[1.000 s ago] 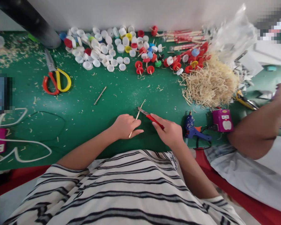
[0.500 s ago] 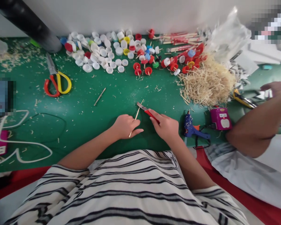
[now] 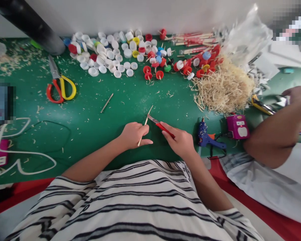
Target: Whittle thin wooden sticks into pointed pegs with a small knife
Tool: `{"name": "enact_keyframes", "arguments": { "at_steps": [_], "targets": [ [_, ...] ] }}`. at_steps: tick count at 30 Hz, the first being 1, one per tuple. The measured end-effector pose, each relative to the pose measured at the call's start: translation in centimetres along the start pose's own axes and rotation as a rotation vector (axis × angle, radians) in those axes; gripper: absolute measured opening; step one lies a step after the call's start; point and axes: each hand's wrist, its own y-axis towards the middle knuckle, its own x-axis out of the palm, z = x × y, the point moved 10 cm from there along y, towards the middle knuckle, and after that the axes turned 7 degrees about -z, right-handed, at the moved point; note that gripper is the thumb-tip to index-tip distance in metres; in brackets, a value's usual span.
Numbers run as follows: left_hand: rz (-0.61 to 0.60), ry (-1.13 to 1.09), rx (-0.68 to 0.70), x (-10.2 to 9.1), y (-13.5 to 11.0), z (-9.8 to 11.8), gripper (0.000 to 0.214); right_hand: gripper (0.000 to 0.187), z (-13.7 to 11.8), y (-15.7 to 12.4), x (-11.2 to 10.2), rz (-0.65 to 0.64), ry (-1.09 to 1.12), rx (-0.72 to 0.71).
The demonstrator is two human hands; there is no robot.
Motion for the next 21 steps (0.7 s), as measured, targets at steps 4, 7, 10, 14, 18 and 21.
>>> {"name": "enact_keyframes", "arguments": {
  "at_steps": [4, 7, 10, 14, 18, 21],
  "targets": [
    [-0.015, -0.015, -0.017, 0.1, 0.0, -0.1, 0.088, 0.043, -0.4, 0.7, -0.3, 0.034, -0.137, 0.062],
    [-0.012, -0.086, -0.030, 0.0, 0.0, -0.3, 0.083, 0.045, -1.0, 1.3, -0.6, 0.087, -0.267, 0.043],
    [0.005, -0.148, -0.049, -0.3, -0.1, -0.5, 0.078, 0.045, -1.2, 1.7, -0.6, 0.112, -0.303, 0.009],
    [0.047, -0.254, -0.073, -0.8, -0.3, -0.7, 0.068, 0.046, -1.0, 1.7, -0.6, 0.135, -0.318, -0.002],
    [0.102, -0.391, -0.126, -1.3, -0.7, -1.2, 0.059, 0.046, -1.3, 1.7, -0.4, 0.129, -0.325, -0.007],
    [0.130, -0.519, -0.165, -1.4, -1.2, -1.6, 0.056, 0.048, -1.5, 1.7, -0.2, 0.110, -0.326, -0.022]
  ]
}}
